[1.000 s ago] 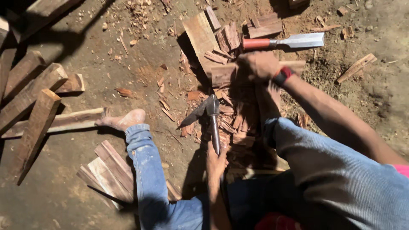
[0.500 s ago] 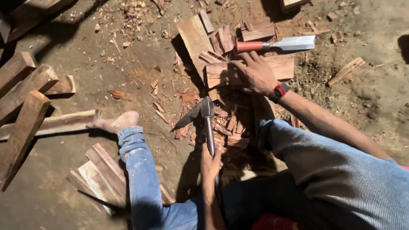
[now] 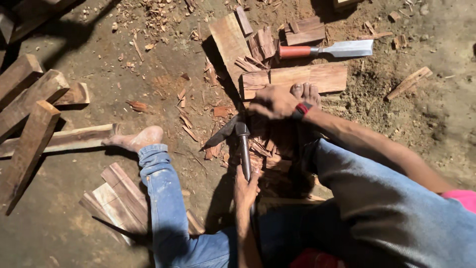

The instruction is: The person sits on the ground and uses a chisel and mallet to carve a rectangular wooden block. They repeatedly strike the chisel to remove wood shavings, occasionally repositioning the chisel and adjusting the wood piece.

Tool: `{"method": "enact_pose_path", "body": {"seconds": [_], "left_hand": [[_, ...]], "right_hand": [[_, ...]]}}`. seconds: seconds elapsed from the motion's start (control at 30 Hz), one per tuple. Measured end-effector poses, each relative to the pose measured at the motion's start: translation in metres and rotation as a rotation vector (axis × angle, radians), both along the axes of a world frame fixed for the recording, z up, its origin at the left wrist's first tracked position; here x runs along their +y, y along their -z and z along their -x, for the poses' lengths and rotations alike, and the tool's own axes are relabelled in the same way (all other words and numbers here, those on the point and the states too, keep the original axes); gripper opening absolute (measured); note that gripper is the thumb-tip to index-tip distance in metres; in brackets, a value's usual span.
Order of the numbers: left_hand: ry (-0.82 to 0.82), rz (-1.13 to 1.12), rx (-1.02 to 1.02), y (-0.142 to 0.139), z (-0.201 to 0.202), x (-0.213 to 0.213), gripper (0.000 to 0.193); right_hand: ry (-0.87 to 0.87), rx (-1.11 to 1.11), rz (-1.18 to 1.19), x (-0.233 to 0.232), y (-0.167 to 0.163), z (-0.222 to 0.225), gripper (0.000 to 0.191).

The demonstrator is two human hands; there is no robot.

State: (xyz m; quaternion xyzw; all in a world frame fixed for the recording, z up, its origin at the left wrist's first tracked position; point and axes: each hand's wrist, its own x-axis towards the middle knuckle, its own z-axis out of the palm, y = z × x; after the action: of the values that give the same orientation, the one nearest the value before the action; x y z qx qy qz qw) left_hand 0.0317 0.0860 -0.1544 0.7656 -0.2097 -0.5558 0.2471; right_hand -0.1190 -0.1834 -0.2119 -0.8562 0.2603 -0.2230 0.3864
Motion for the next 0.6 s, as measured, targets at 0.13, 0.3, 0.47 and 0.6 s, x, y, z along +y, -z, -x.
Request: {"method": "enact_pose_path", "body": {"seconds": [0.13, 0.3, 0.47, 0.6], "left_hand": [[0.008, 0.064, -0.006, 0.001, 0.0, 0.001, 0.035], [-0.028, 0.11, 0.047, 0.003, 0.001, 0.003, 0.034], [0.002, 0.099, 0.026, 0.001, 0.0, 0.004, 0.033], [0.01, 0.093, 0.0, 0.0, 0.001, 0.005, 0.034]], "right_hand": [[0.468, -0.293, -0.431, 0.007, 0.003, -0.011, 0.044], [0.559, -0.552, -0.682, 0.0, -0.004, -0.021, 0.044], [0.667, -0.484, -0.394, -0.004, -0.021, -0.027, 0.043], [0.625, -0.397, -0.165, -0.001, -0.032, -0.032, 0.038]]}}
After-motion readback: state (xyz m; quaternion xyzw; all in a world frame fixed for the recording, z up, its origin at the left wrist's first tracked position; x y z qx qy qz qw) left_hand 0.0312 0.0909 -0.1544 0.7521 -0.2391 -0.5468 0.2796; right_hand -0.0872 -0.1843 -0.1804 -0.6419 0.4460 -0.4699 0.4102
